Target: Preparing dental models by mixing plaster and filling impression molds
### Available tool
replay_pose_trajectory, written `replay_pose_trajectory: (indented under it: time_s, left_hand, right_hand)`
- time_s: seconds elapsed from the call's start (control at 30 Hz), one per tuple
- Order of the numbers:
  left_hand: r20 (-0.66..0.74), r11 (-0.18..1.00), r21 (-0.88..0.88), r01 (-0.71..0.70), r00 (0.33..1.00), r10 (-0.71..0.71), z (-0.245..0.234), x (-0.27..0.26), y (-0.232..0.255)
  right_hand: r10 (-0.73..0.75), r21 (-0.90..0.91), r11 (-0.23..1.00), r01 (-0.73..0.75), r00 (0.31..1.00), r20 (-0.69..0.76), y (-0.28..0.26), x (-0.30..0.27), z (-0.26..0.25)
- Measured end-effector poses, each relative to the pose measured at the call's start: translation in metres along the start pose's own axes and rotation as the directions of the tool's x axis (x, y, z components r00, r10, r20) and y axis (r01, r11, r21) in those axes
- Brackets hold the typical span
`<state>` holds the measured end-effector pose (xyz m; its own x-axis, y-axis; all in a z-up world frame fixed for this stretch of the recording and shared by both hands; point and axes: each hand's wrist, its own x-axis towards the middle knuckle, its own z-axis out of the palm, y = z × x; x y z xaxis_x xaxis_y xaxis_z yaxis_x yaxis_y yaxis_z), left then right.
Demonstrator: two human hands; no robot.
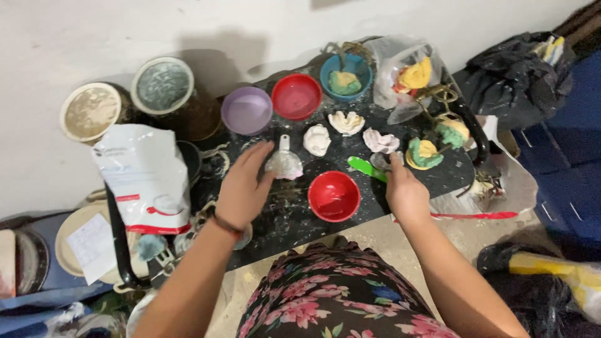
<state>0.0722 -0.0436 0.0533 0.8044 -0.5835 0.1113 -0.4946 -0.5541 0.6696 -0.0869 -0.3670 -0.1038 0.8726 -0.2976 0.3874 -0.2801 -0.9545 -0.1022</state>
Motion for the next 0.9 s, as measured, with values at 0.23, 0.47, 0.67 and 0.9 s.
replay_pose_trajectory:
  time_s: [0.23, 0.47, 0.67, 0.9]
  left_hand:
    - [0.179, 0.823, -0.446, 0.351, 0.936, -0.303, 0.086, -0.084, -0.044]
    - [0.331, 0.638, -0.686, 0.350, 0.931, -0.155, 0.111, -0.084, -0.029]
    - [0.444, 0.701, -0.595, 0.393, 0.888, -0.121, 0.094, -0.098, -0.022]
    - [0.118, 0.824, -0.505, 0.258, 0.966, -0.230, -0.025, -0.112, -0.064]
  right_hand:
    - [0.116, 0.411, 0.862, -0.298, 0.904, 0.413, -0.037, -0.016, -0.014]
    - [0.144, 0.407, 0.747, -0.526, 0.725, 0.673, -0.109, -0.009, -0.075]
    - [0.226, 0.455, 0.572, -0.683, 0.664, 0.713, -0.096, -0.024, -0.068]
    - [0.423, 0.316, 0.797, -0.515, 0.849, 0.317, 0.012, -0.073, -0.008]
